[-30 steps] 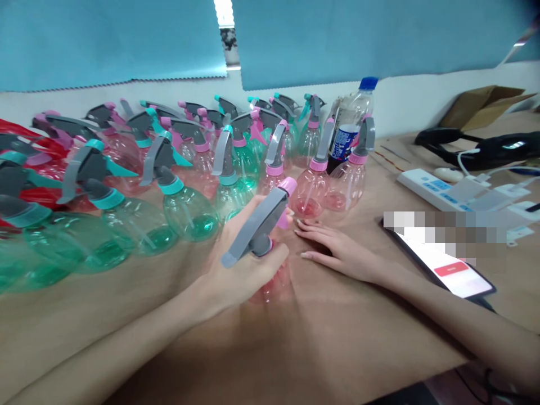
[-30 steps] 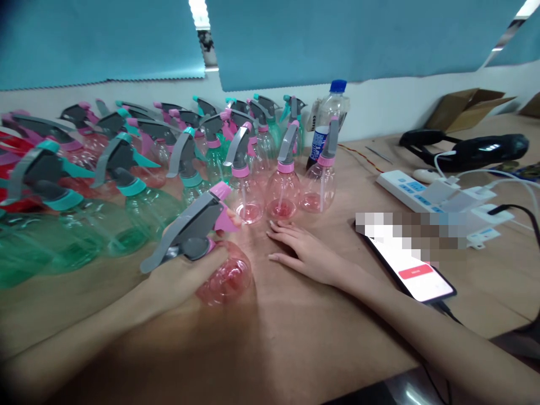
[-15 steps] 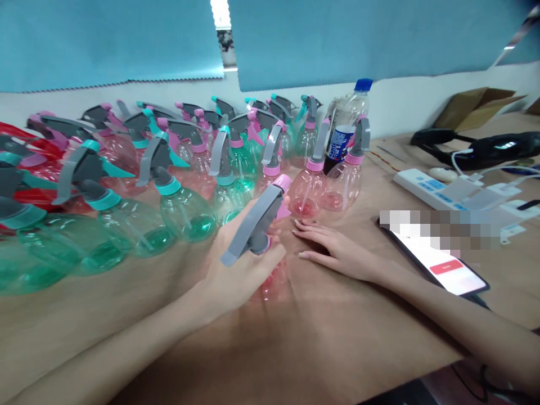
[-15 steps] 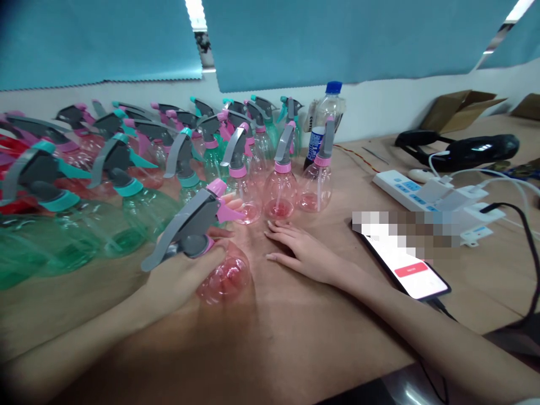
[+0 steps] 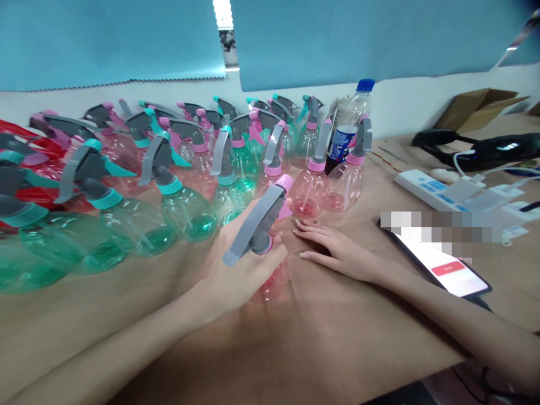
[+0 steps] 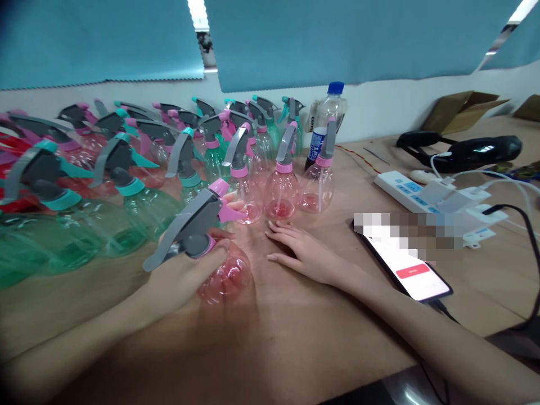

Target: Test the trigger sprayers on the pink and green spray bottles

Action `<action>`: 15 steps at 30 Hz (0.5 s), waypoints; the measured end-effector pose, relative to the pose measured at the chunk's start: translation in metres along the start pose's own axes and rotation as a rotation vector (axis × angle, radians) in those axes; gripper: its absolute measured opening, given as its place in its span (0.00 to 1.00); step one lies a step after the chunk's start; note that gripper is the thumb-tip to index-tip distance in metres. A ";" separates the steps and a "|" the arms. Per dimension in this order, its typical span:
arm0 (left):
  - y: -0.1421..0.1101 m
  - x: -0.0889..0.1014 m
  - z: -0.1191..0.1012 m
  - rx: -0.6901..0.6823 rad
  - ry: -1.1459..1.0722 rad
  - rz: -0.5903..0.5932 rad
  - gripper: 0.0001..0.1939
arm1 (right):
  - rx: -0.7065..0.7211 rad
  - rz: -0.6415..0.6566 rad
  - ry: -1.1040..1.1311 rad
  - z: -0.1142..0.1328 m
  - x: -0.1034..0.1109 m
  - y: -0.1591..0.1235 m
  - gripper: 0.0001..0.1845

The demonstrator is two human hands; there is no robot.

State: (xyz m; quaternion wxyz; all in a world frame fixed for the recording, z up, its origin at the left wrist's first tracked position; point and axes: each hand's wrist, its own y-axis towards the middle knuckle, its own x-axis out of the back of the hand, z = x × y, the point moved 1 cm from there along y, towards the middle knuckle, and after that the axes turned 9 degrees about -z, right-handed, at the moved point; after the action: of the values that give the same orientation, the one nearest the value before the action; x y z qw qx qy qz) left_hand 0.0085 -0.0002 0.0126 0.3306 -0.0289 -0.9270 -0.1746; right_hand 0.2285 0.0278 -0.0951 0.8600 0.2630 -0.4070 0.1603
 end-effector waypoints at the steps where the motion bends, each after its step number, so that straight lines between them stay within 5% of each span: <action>1: 0.000 0.000 0.000 -0.005 0.006 -0.018 0.19 | -0.003 0.003 -0.003 0.000 0.000 0.000 0.30; 15: 0.000 0.001 0.001 -0.044 0.002 -0.034 0.13 | 0.000 0.039 -0.040 0.000 0.000 0.001 0.31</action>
State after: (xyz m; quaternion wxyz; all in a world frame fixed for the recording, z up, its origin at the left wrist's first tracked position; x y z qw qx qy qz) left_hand 0.0067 0.0004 0.0125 0.3279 -0.0201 -0.9229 -0.2005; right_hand 0.2284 0.0287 -0.0950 0.8483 0.2580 -0.4293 0.1715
